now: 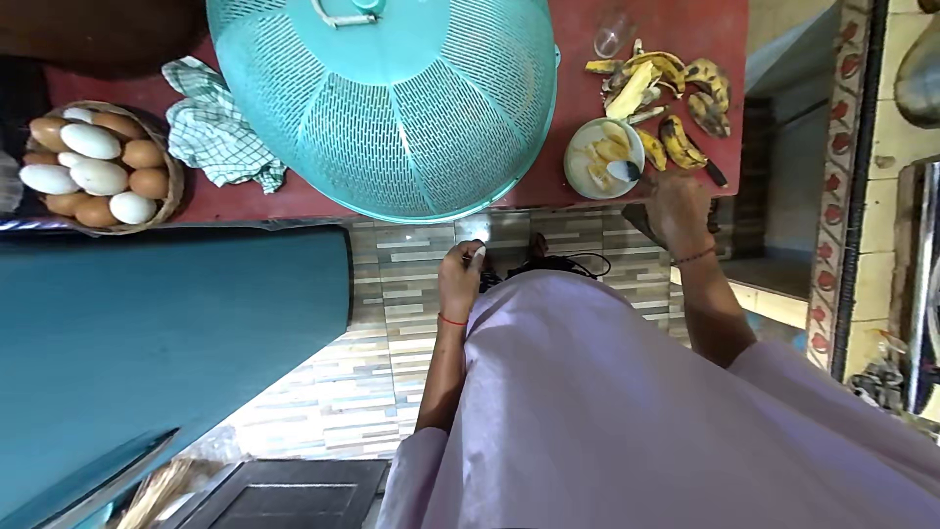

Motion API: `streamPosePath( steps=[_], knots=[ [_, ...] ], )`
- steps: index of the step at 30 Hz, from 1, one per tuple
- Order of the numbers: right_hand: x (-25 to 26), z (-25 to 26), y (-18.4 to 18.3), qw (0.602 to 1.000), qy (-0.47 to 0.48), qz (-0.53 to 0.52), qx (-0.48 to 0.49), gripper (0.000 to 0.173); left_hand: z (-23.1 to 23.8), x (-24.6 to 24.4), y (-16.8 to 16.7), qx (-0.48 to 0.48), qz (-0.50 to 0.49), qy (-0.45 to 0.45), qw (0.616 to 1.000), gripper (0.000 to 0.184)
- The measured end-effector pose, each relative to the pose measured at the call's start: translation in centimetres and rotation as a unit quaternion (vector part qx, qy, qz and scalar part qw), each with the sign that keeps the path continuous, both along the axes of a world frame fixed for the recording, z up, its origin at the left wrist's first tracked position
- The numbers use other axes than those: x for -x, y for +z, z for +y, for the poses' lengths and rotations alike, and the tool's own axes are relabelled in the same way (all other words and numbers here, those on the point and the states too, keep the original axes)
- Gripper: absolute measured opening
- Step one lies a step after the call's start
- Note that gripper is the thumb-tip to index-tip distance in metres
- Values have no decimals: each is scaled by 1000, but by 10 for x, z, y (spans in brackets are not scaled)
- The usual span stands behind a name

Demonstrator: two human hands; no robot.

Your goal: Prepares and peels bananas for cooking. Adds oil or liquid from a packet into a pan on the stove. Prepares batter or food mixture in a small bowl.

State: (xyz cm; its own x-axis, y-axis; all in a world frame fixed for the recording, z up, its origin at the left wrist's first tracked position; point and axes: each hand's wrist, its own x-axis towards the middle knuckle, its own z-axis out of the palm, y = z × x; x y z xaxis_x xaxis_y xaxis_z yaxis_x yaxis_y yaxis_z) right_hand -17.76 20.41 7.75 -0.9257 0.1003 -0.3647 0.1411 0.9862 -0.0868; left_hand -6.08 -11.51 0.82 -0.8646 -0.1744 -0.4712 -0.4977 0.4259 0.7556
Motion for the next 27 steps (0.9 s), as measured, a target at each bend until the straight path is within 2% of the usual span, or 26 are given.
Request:
streamPosePath(
  steps=[2,4,7,12,17,23,27],
  knots=[
    [-6,-1,-4,1000,9,-2,16,24,1,-1,-1,1,-1,1,1000,20],
    [2,-11,1,998,-7,-58,-9,29,1,-1,-1,4,-2,1,1000,20],
    [9,-12,-1,997,-13,-76,19,25,2,0,1,8,-10,2,1000,20],
    [33,-7,-3,1000,-2,1,17,29,4,-1,1,7,-8,9,1000,19],
    [73,-4,-16,993,91,66,-33,29,6,-4,-1,13,-10,11,1000,19],
    [100,-4,-35,978,194,64,-48,26,6,-8,0,17,-25,31,999,21],
    [121,5,-48,972,233,23,-10,25,8,-10,-1,14,-34,46,998,20]
  ],
)
